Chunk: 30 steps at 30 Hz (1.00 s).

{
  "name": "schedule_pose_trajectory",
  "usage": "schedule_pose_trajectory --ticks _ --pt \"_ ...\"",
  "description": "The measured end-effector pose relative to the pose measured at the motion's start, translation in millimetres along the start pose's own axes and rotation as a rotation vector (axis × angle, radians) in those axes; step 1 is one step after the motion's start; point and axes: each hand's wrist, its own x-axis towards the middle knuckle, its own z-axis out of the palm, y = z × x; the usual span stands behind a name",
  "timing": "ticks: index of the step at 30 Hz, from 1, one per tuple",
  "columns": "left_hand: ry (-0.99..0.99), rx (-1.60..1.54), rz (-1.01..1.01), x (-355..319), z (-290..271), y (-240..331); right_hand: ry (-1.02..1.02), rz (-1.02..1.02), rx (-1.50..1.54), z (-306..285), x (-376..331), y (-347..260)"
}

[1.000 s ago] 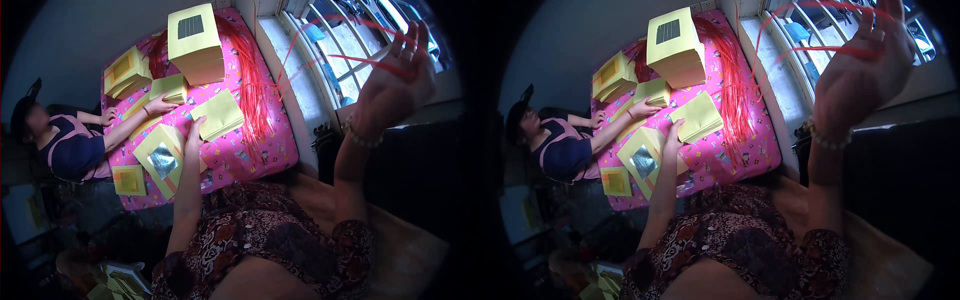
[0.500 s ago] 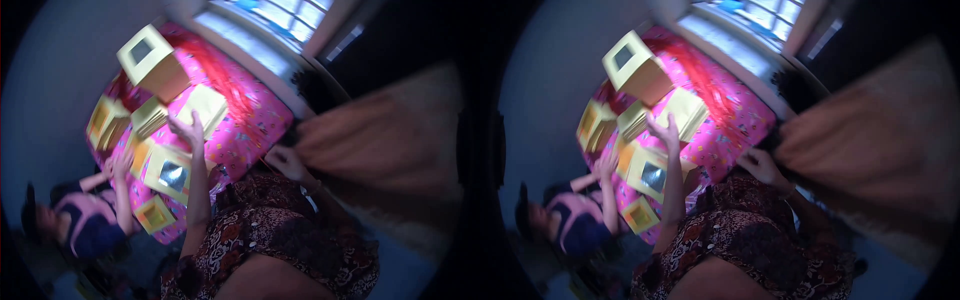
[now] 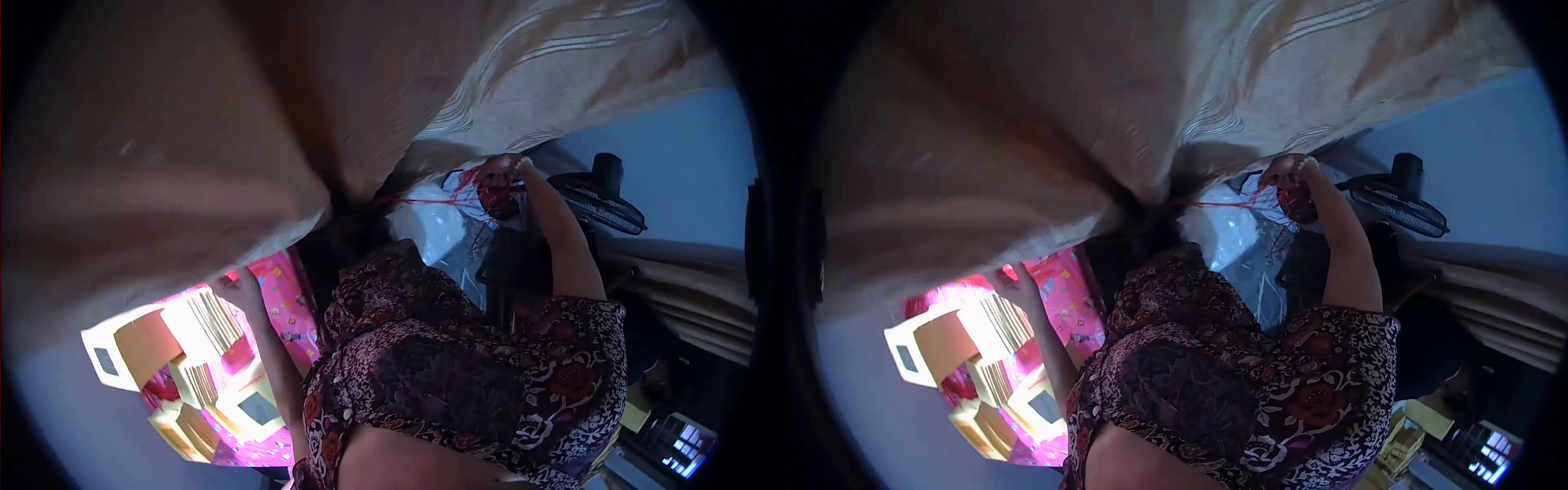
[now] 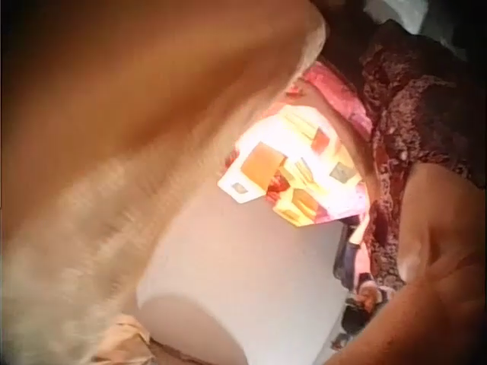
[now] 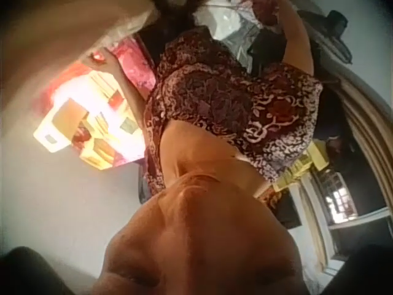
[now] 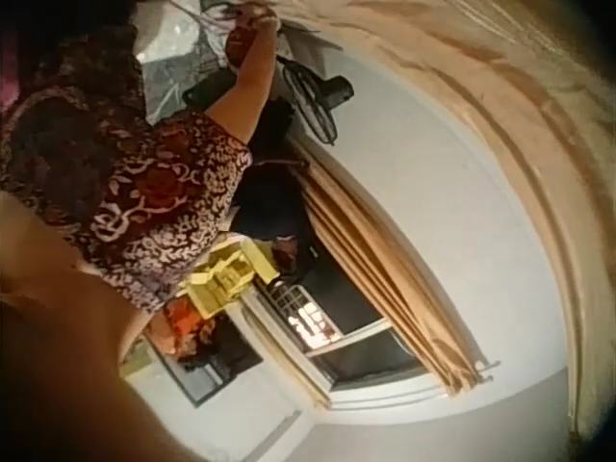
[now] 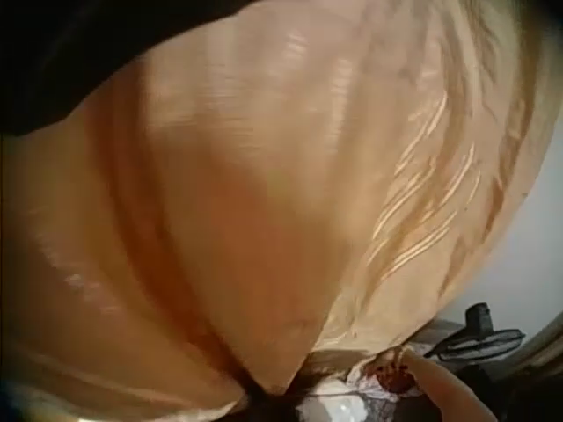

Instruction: Bundling and tying stacks of yellow paper sheets with red ribbons.

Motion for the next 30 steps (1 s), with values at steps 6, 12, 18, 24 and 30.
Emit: schedule_pose_trajectory --ticks 6,12,18,24,30 --pt "-0.317 0.406 0.147 -33.9 16.8 -51.6 1.325 -0.229 -0.548 -60.7 75.1 206.9" --pt "-0.318 0.483 -0.011 -35.0 -23.1 -55.5 1.539 -0.335 -0.287 -44.4 82.0 127.7" --pt "-0.404 0.38 -0.149 -31.4 -17.0 -50.0 1.806 -0.21 0.009 -210.7 8.0 231.2" --pt "-0.461 0.222 -0.302 -39.6 -14.4 -64.6 2.132 -0.081 0.276 -313.6 -117.4 309.9" --pt "-0.436 0.2 -0.189 -37.5 -17.6 -77.3 2.284 0.028 0.63 -234.1 -109.3 275.2"
